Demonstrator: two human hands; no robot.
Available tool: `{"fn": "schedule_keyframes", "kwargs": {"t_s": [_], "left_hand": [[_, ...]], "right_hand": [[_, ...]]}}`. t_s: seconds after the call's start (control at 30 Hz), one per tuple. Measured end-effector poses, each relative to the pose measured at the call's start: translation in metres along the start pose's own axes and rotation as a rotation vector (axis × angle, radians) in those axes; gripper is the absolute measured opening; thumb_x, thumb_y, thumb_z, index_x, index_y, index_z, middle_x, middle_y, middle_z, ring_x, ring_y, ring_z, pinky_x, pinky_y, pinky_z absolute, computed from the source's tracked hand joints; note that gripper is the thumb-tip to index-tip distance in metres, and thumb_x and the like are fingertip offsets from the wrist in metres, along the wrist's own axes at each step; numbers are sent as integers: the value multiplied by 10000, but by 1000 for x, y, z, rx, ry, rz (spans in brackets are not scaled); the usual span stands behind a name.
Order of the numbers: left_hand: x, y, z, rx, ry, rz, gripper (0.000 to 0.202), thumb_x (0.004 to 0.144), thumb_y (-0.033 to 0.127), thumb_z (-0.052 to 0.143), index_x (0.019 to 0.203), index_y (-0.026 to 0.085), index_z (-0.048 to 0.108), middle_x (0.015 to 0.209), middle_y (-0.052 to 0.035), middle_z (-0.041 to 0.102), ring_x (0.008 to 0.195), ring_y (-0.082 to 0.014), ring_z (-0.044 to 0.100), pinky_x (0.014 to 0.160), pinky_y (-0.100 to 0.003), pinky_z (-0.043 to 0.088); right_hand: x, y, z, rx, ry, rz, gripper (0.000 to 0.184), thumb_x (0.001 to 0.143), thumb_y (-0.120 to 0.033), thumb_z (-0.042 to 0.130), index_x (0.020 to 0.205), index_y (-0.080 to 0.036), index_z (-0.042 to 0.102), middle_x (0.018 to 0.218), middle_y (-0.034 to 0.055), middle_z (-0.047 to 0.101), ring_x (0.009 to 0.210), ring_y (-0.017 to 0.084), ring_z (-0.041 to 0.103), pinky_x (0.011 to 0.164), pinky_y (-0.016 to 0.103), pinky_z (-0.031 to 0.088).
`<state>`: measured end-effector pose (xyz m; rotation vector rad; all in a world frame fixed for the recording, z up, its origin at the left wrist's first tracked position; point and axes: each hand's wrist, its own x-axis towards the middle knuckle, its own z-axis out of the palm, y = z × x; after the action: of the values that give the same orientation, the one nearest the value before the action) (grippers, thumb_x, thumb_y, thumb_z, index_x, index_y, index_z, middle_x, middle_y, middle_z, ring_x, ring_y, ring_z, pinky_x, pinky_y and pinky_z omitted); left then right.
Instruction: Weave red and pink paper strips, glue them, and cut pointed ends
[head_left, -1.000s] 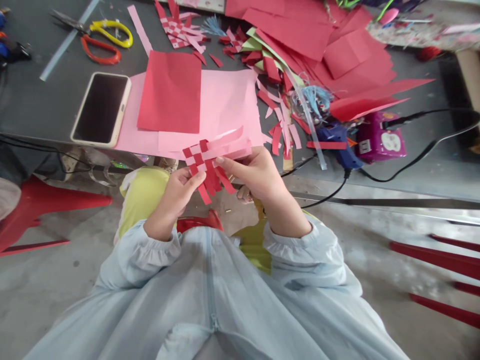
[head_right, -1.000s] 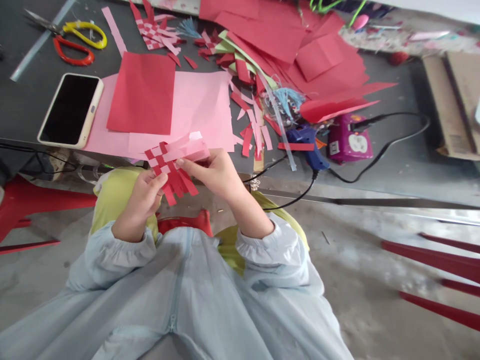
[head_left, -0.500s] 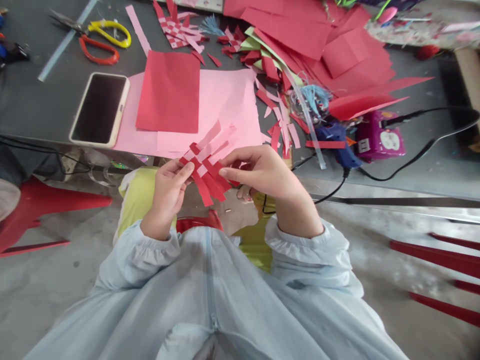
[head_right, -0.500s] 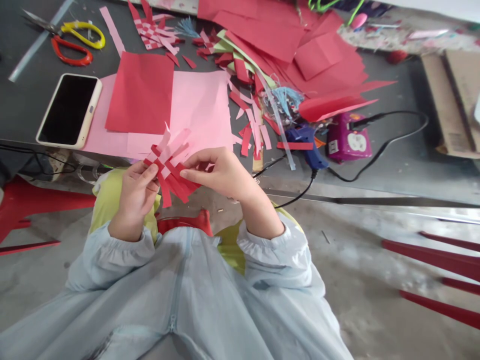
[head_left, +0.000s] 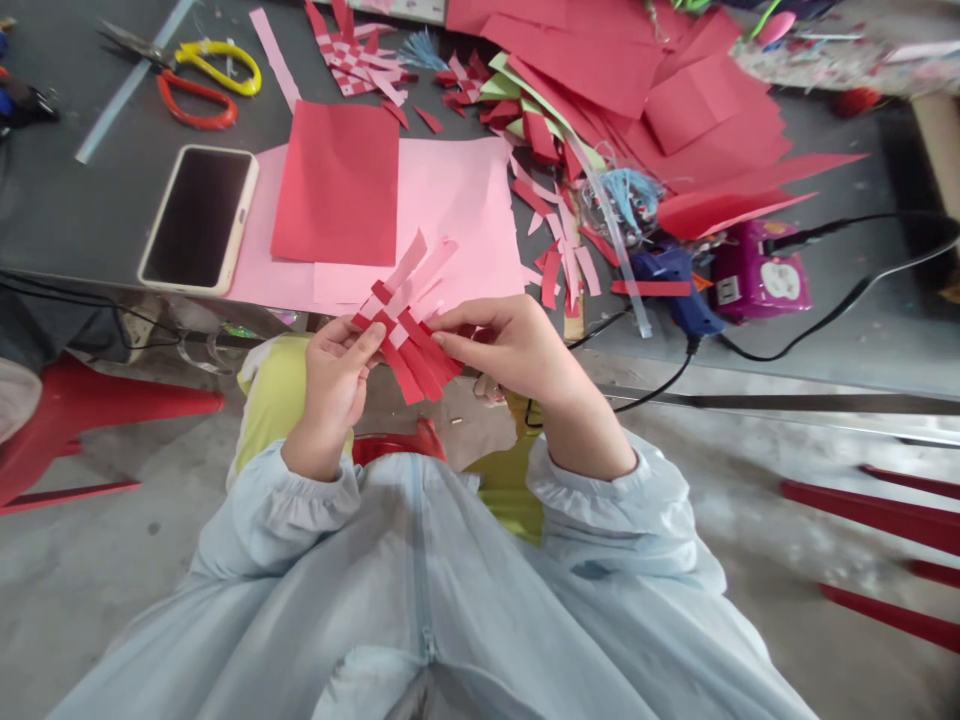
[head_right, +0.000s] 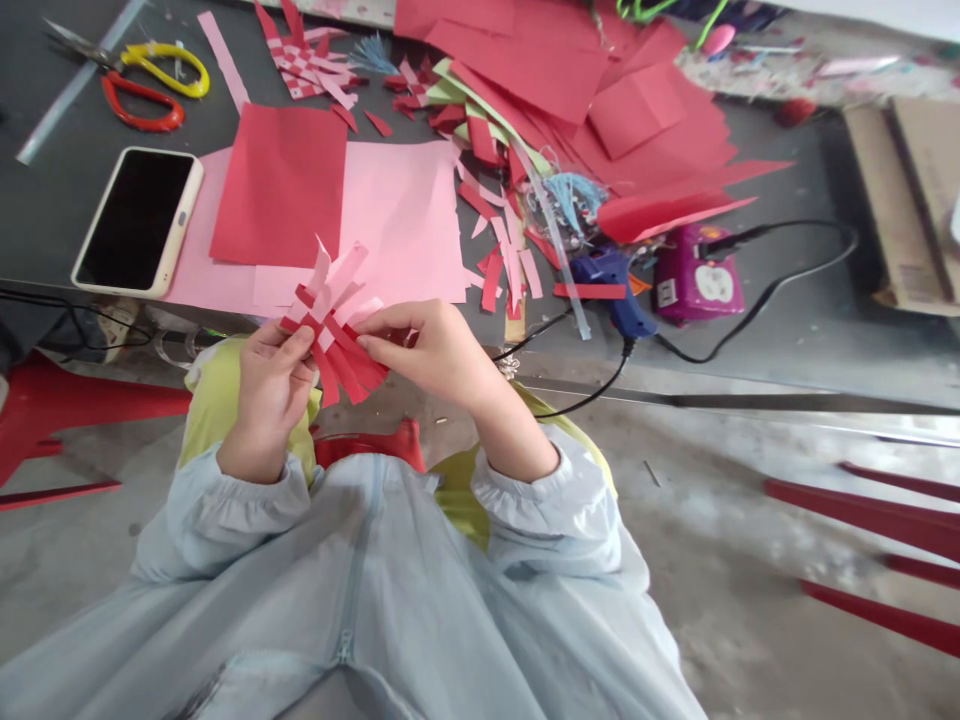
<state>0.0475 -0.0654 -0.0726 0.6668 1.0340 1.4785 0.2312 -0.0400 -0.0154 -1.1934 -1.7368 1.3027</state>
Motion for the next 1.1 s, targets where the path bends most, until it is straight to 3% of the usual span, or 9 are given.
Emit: {"fn": "schedule_keyframes", "kwargs": {"t_s": [0.13,0.23,0.33,0.5,0.8,0.93,1.1], "left_hand": [[-1,-1,1,28,3,40,267,674,395,899,762,222,717,712,39,726,641,-99,691,663,-232,588],[-2,-1,2,50,8,52,277,671,412,897,743,222,710,699,38,720,608,-89,665,639,-223,576],[-2,-2,2,84,20,49,299,667,437,893,737,220,699,685,32,710,582,-93,649,597,-225,562],[0,-7,0,110,36,85,328,668,457,887,735,206,686,675,28,703,568,-92,644,570,-220,553],[-1,-7,1,120,46,107,332,679,459,881,745,207,675,672,36,699,567,-91,650,566,-217,550],[-1,-8,0,130,43,116,334,680,458,880,762,204,682,682,32,708,574,-95,655,577,-224,555],[-3,-6,1,112,11,108,325,671,436,891,770,202,688,703,30,716,603,-102,671,603,-232,575]], "right_hand": [[-1,-6,0,-19,-18,17,311,911,-377,610,797,-141,776,691,30,695,626,115,570,572,254,446],[-1,-4,2,-11,-21,-13,291,880,-422,665,862,-151,770,758,31,713,643,114,564,581,252,440],[-1,-2,5,-88,9,-19,264,856,-402,694,927,-158,765,787,30,715,615,104,524,564,253,410],[-3,-6,9,-250,28,28,253,921,-333,571,786,-163,701,558,-15,520,553,107,428,538,266,327],[-1,-7,10,-282,-42,-7,329,970,-316,463,666,-196,499,602,-11,488,601,111,432,569,263,320],[0,-4,10,-263,-34,-18,267,921,-384,575,748,-181,590,624,-27,528,580,97,414,571,261,318],[0,-4,8,-300,-34,-21,210,910,-300,574,744,-175,608,602,-39,496,577,94,388,586,259,317]]}}
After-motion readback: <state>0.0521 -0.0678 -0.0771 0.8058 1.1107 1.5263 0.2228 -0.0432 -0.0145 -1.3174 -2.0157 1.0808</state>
